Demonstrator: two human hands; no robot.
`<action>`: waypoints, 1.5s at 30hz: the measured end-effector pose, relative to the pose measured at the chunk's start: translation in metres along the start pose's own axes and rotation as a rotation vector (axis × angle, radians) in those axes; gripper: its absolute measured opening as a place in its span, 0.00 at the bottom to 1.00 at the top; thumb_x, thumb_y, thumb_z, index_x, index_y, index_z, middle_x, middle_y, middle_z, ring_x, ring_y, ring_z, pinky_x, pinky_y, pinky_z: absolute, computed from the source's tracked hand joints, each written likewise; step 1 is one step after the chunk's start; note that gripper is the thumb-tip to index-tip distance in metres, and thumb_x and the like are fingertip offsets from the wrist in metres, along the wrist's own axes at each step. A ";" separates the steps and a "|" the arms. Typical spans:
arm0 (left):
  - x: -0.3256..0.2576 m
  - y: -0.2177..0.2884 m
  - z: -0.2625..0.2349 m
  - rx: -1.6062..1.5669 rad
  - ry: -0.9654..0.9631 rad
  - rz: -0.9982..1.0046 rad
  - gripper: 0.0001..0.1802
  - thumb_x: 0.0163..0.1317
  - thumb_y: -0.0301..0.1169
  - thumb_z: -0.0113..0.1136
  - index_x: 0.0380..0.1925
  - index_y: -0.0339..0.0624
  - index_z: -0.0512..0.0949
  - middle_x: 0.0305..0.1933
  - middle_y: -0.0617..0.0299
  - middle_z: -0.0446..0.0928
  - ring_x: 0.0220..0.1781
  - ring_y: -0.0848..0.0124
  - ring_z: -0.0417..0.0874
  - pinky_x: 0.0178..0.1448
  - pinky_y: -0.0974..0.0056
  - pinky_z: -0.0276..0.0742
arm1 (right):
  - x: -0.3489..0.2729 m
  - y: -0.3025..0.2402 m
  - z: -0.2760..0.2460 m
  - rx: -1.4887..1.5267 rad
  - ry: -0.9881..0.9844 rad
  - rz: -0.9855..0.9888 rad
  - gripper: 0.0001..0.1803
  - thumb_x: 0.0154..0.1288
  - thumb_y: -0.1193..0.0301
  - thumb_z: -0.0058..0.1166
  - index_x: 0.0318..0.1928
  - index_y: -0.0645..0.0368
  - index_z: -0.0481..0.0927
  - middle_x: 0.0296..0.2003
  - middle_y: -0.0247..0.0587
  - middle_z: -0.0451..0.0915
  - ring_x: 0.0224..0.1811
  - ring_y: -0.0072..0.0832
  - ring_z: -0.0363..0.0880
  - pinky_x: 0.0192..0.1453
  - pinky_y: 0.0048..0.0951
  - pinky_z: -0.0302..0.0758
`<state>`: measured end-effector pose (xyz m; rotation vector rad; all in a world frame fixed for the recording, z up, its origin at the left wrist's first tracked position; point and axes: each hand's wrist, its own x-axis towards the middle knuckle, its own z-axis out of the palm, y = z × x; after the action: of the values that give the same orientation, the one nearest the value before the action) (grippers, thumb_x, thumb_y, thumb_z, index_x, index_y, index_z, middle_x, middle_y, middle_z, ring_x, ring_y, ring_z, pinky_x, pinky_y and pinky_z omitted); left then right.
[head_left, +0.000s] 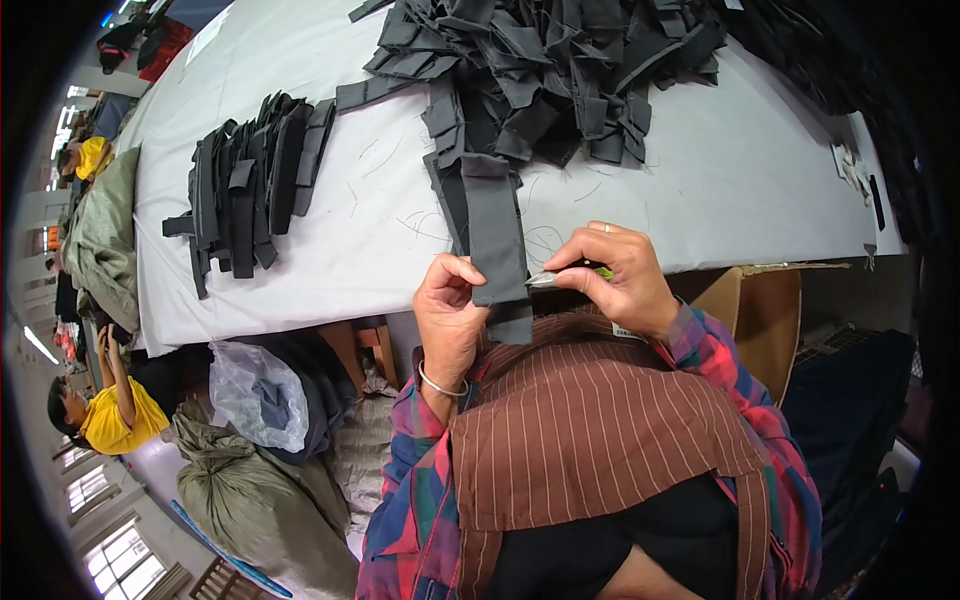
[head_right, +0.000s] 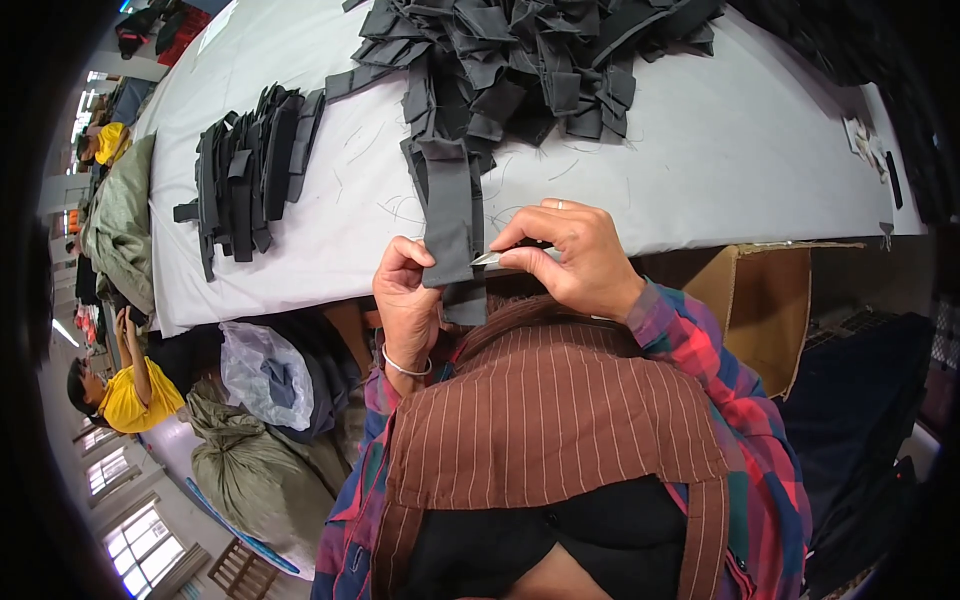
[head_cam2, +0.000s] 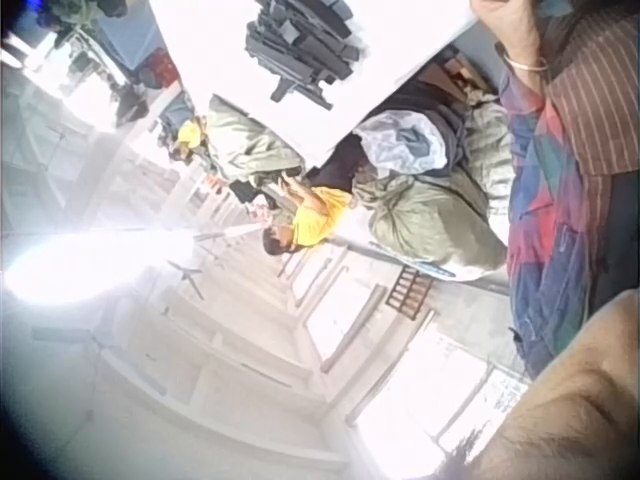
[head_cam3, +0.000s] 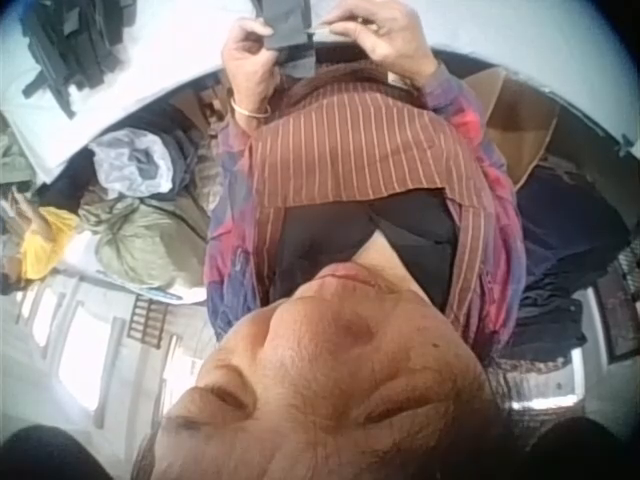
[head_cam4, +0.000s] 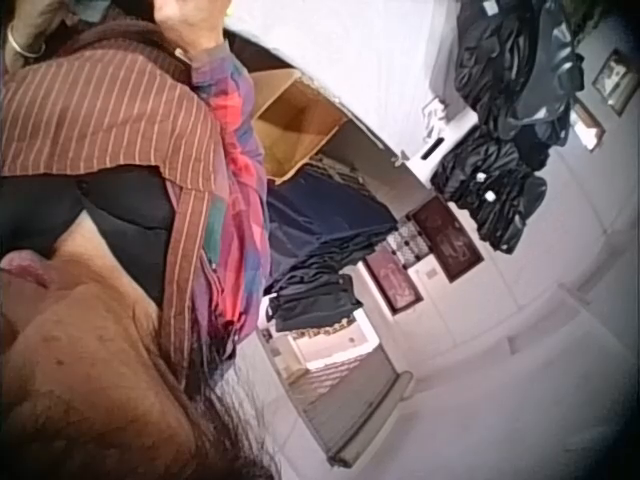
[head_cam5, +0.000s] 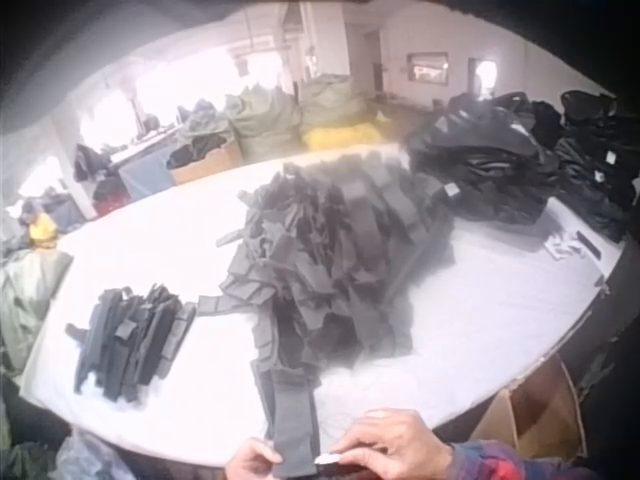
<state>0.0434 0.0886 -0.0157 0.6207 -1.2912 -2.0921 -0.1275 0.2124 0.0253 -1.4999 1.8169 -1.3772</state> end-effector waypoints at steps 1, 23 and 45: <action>0.000 0.000 0.000 0.024 0.012 0.003 0.14 0.52 0.12 0.61 0.31 0.41 0.70 0.38 0.65 0.75 0.42 0.78 0.77 0.49 0.73 0.72 | 0.001 -0.005 0.000 -0.041 0.006 -0.003 0.07 0.51 0.72 0.64 0.32 0.58 0.81 0.25 0.35 0.79 0.28 0.32 0.75 0.33 0.30 0.70; -0.001 -0.004 0.000 0.293 0.044 0.155 0.12 0.49 0.14 0.62 0.31 0.39 0.71 0.37 0.64 0.74 0.42 0.77 0.75 0.50 0.70 0.72 | 0.005 0.005 0.022 0.259 0.129 0.127 0.09 0.56 0.72 0.63 0.36 0.59 0.79 0.29 0.36 0.80 0.25 0.23 0.75 0.33 0.24 0.71; -0.005 -0.002 0.005 -0.134 0.015 -0.123 0.13 0.62 0.22 0.55 0.47 0.36 0.69 0.48 0.59 0.73 0.48 0.75 0.75 0.54 0.69 0.71 | 0.003 -0.010 0.025 -0.118 -0.079 -0.112 0.13 0.42 0.76 0.62 0.33 0.52 0.81 0.26 0.33 0.79 0.27 0.31 0.78 0.32 0.30 0.74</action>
<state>0.0426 0.0960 -0.0151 0.6707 -1.1184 -2.2481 -0.1035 0.1997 0.0239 -1.7154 1.8171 -1.2610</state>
